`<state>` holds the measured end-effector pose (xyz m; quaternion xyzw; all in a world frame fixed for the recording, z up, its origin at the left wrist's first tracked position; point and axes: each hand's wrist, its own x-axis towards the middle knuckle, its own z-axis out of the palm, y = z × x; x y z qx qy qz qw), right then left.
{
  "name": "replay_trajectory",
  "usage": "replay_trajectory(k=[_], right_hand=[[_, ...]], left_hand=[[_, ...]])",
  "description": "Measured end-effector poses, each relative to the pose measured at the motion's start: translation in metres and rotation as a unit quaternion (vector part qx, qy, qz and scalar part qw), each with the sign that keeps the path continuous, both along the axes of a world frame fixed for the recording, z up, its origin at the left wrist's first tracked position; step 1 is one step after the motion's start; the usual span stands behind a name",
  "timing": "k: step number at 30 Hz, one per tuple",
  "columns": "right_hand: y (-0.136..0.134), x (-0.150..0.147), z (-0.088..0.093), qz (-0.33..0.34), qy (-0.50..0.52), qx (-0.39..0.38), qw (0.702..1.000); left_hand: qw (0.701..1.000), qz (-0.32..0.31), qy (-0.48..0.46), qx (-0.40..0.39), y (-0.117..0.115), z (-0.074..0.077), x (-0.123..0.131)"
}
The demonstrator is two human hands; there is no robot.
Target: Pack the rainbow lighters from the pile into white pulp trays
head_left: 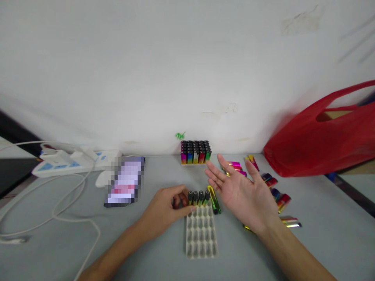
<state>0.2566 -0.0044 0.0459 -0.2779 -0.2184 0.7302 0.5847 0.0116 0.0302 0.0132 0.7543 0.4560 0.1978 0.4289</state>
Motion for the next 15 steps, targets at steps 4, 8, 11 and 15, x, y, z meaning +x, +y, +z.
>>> replay_trajectory(k=[4, 8, 11, 15], right_hand=[[0.001, -0.001, 0.0, -0.015, 0.0, -0.009, 1.0], [0.002, 0.0, -0.007, -0.059, -0.11, 0.022, 0.992], [0.004, 0.003, -0.011, -0.059, -0.117, 0.009, 0.991], [0.006, 0.008, -0.011, -0.02, -0.096, -0.035, 0.995]], left_hand=[[1.0, -0.002, -0.001, -0.006, 0.001, -0.001, 0.0], [1.0, -0.001, -0.002, -0.006, 0.001, -0.005, -0.001], [1.0, -0.003, -0.005, -0.004, 0.002, -0.007, -0.002], [1.0, -0.005, -0.002, 0.002, 0.002, -0.006, -0.002]])
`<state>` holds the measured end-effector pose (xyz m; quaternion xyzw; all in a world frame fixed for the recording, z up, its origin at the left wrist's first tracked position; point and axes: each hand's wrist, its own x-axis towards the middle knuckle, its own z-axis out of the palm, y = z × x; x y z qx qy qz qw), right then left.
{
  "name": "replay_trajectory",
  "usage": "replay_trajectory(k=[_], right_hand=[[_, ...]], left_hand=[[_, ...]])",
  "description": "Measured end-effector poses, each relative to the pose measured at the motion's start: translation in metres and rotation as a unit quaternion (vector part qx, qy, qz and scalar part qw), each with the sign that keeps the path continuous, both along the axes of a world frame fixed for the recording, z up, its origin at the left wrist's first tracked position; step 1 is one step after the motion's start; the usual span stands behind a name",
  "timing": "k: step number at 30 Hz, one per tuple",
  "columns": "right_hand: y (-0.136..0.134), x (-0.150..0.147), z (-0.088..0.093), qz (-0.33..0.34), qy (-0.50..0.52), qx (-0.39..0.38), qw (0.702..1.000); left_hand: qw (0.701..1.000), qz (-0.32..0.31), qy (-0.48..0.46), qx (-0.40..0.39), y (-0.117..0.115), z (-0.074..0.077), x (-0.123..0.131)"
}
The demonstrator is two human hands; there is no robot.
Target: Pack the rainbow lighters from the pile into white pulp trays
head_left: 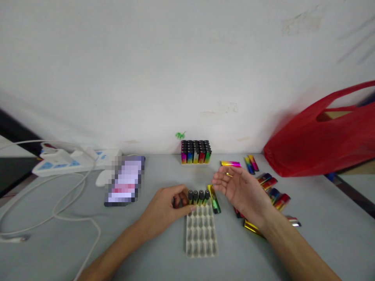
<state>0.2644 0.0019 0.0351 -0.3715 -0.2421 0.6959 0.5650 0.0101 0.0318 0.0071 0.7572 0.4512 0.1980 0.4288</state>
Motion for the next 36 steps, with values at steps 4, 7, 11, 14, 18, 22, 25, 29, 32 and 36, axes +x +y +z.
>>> replay_trajectory(k=[4, 7, 11, 14, 18, 22, 25, 29, 32, 36], right_hand=[[-0.004, 0.0, 0.003, 0.035, -0.271, 0.04, 0.961], [-0.01, -0.003, 0.001, 0.015, -0.597, 0.11, 0.795], [-0.014, -0.007, -0.004, 0.062, -0.739, 0.112, 0.661], [-0.014, -0.008, -0.005, 0.084, -0.742, 0.102, 0.657], [-0.016, -0.009, 0.001, 0.1, -0.741, 0.081, 0.659], [-0.017, -0.011, 0.003, 0.105, -0.738, 0.088, 0.661], [-0.016, -0.01, 0.001, 0.056, -0.718, 0.111, 0.685], [-0.012, -0.006, 0.0, -0.02, -0.596, 0.081, 0.798], [-0.009, -0.004, 0.004, -0.027, -0.408, 0.032, 0.912], [-0.008, -0.004, 0.012, -0.018, -0.177, -0.015, 0.984]], left_hand=[[1.0, -0.003, 0.003, -0.003, -0.001, 0.003, 0.001], [1.0, 0.0, 0.006, -0.008, -0.001, 0.005, 0.001], [1.0, 0.002, 0.009, -0.009, -0.001, 0.005, 0.002], [1.0, 0.0, 0.008, -0.008, -0.001, 0.004, 0.001], [1.0, -0.002, 0.005, -0.004, 0.0, 0.002, 0.0], [1.0, 0.0, 0.012, 0.001, -0.001, 0.003, 0.001], [1.0, 0.001, 0.014, 0.003, -0.001, 0.004, 0.001], [1.0, 0.0, 0.011, 0.006, -0.001, 0.002, 0.001], [1.0, -0.004, 0.01, 0.01, -0.001, 0.0, 0.0], [1.0, -0.003, 0.009, 0.01, -0.001, -0.001, 0.0]])
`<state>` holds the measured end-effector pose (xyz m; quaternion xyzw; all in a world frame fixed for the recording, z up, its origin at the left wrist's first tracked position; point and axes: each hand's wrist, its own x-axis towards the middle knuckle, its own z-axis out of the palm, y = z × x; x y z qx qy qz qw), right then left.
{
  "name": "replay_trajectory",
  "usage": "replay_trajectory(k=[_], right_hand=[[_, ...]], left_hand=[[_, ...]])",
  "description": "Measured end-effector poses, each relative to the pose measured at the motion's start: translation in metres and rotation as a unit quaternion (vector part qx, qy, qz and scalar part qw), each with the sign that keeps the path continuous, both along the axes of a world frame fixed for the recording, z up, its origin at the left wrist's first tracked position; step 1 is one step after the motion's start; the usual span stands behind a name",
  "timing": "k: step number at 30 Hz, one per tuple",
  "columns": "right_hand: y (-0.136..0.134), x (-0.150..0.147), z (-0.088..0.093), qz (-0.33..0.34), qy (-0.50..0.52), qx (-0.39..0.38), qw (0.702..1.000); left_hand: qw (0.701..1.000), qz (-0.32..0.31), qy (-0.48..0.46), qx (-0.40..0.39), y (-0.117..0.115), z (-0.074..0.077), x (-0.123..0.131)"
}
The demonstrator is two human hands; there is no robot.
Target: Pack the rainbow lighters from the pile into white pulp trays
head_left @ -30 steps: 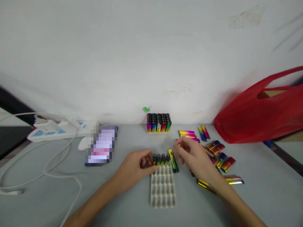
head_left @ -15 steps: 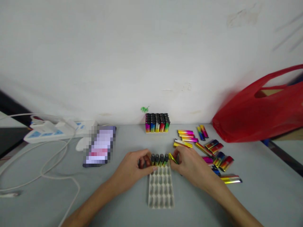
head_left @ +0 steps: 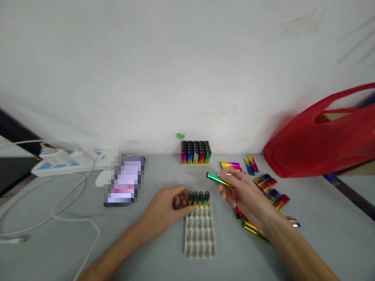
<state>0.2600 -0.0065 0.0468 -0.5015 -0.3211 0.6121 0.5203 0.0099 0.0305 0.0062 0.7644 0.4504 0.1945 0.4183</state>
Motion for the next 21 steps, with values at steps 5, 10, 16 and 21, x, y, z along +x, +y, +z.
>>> replay_trajectory(k=[5, 10, 16, 21], right_hand=[[0.0006, 0.0002, 0.0039, 0.036, 0.154, 0.014, 0.987], [-0.002, -0.0019, 0.0048, 0.066, 0.179, 0.01, 0.982], [-0.0079, -0.0064, 0.003, 0.09, 0.188, -0.004, 0.978], [-0.0085, -0.0091, 0.0025, 0.064, 0.173, 0.009, 0.983]], left_hand=[[1.0, -0.008, 0.01, 0.001, -0.0002, 0.0011, -0.0006], [0.999, -0.003, 0.036, 0.013, -0.0005, 0.002, -0.0004], [0.999, 0.001, 0.039, 0.013, -0.0014, 0.0033, 0.0007], [0.999, 0.005, 0.04, 0.008, -0.0021, 0.005, 0.0011]])
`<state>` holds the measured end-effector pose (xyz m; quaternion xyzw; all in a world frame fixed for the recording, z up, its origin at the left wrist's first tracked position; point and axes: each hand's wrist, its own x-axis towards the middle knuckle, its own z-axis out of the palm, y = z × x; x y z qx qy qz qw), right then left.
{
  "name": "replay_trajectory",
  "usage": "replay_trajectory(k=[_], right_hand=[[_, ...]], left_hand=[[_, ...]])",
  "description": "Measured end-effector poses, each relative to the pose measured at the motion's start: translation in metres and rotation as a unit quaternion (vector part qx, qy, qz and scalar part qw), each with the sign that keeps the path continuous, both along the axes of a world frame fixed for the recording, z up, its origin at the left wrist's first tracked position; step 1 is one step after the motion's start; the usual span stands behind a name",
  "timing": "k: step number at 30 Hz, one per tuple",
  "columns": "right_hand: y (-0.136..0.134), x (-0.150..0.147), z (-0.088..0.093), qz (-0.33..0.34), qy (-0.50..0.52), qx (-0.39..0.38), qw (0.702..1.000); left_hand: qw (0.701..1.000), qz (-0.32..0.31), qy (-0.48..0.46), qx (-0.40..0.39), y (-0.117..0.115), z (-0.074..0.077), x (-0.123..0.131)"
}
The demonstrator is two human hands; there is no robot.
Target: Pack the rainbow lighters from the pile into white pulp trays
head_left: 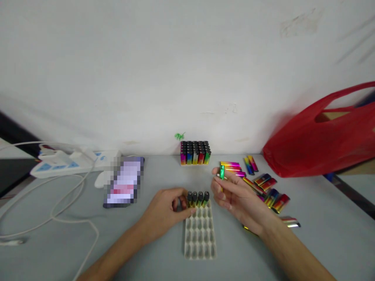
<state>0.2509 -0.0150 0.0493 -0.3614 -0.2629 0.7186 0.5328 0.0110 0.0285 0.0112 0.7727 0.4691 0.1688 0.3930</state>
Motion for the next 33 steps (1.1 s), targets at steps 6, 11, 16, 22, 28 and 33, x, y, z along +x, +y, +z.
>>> replay_trajectory(k=[6, 11, 16, 22, 28, 33], right_hand=[[0.001, -0.003, 0.001, -0.025, 0.015, 0.004, 1.0], [0.004, -0.002, 0.001, 0.002, 0.043, -0.011, 0.999], [0.005, -0.001, 0.002, 0.038, 0.049, -0.026, 0.998], [0.006, -0.002, 0.001, 0.054, 0.046, -0.043, 0.997], [0.008, 0.001, -0.006, 0.065, 0.07, -0.043, 0.994], [0.009, 0.003, -0.011, 0.087, 0.089, -0.033, 0.992]], left_hand=[[1.0, 0.001, -0.005, 0.013, -0.001, -0.001, 0.001], [1.0, 0.006, -0.007, 0.016, -0.001, -0.004, 0.002], [1.0, 0.009, -0.003, 0.022, -0.002, -0.003, 0.002], [0.999, 0.015, -0.004, 0.033, -0.003, -0.003, 0.003], [0.999, 0.027, -0.005, 0.029, -0.002, -0.005, 0.003], [0.999, 0.026, -0.007, 0.028, -0.002, -0.006, 0.003]])
